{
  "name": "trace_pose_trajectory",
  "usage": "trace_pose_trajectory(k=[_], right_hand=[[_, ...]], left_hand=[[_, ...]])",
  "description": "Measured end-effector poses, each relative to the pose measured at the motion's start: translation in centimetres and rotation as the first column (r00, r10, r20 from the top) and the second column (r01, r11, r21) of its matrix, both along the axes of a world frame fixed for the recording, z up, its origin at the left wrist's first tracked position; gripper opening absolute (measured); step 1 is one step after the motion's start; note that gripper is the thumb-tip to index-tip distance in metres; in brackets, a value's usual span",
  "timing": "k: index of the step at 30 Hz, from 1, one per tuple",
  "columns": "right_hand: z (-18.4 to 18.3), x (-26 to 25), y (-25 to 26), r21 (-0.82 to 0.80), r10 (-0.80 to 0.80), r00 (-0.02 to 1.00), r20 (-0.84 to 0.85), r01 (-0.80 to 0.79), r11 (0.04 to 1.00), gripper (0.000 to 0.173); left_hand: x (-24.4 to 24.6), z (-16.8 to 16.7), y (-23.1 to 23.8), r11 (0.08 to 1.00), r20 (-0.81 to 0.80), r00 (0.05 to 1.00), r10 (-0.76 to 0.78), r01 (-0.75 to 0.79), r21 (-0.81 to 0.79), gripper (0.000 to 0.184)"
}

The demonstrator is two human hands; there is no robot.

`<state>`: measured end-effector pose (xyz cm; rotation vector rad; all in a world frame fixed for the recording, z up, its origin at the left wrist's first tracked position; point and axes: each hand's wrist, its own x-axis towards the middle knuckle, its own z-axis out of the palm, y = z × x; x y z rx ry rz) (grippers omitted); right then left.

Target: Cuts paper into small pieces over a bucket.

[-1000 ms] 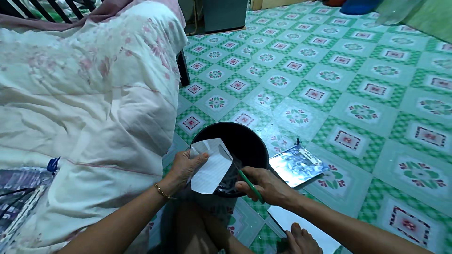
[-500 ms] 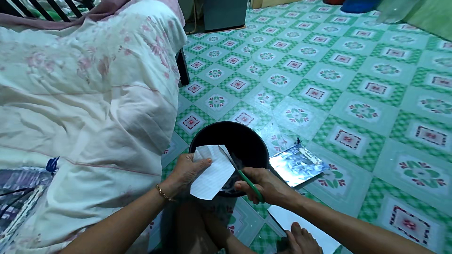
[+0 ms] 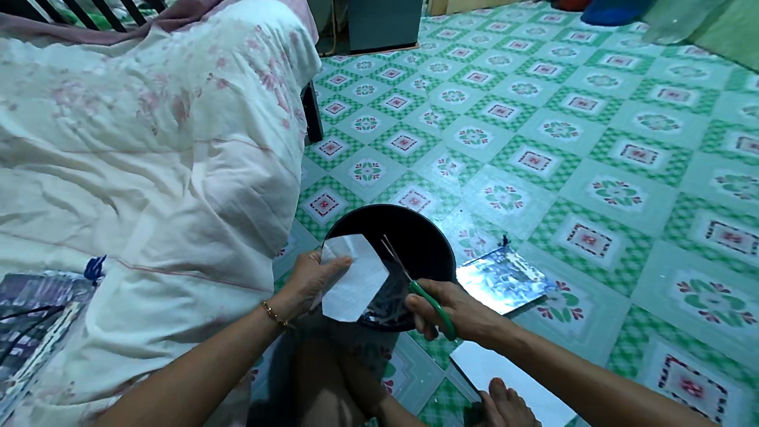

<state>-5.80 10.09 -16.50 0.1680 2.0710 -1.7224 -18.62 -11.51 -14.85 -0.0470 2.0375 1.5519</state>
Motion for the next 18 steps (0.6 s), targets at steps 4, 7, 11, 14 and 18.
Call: trace_pose_trajectory(k=[4, 7, 11, 14, 18], right_hand=[[0.3, 0.1, 0.4, 0.116, 0.116, 0.992, 0.049, -0.121, 0.986, 0.044], [0.1, 0.1, 0.1, 0.152, 0.173, 0.984, 0.034, -0.177, 0.972, 0.049], [-0.1, -0.1, -0.1, 0.169, 0.162, 0.987, -0.002, -0.159, 0.973, 0.049], [-0.2, -0.1, -0.2, 0.158, 0.13, 0.991, -0.037, -0.123, 0.98, 0.045], [-0.2, 0.0, -0.4, 0.133, 0.071, 0.996, -0.062, -0.062, 0.989, 0.033]], left_hand=[[-0.8, 0.0, -0.1, 0.991, -0.064, 0.989, 0.132, -0.131, 0.026, 0.013], [-0.8, -0.1, -0.1, 0.991, -0.11, 0.985, 0.135, -0.132, 0.033, 0.013], [-0.1, 0.0, 0.0, 0.996, -0.135, 0.987, 0.087, -0.082, 0.044, 0.008], [0.1, 0.0, 0.0, 0.996, -0.142, 0.988, 0.057, -0.046, 0.073, 0.004], [0.1, -0.1, 0.0, 0.994, -0.142, 0.988, 0.063, -0.05, 0.096, 0.003]])
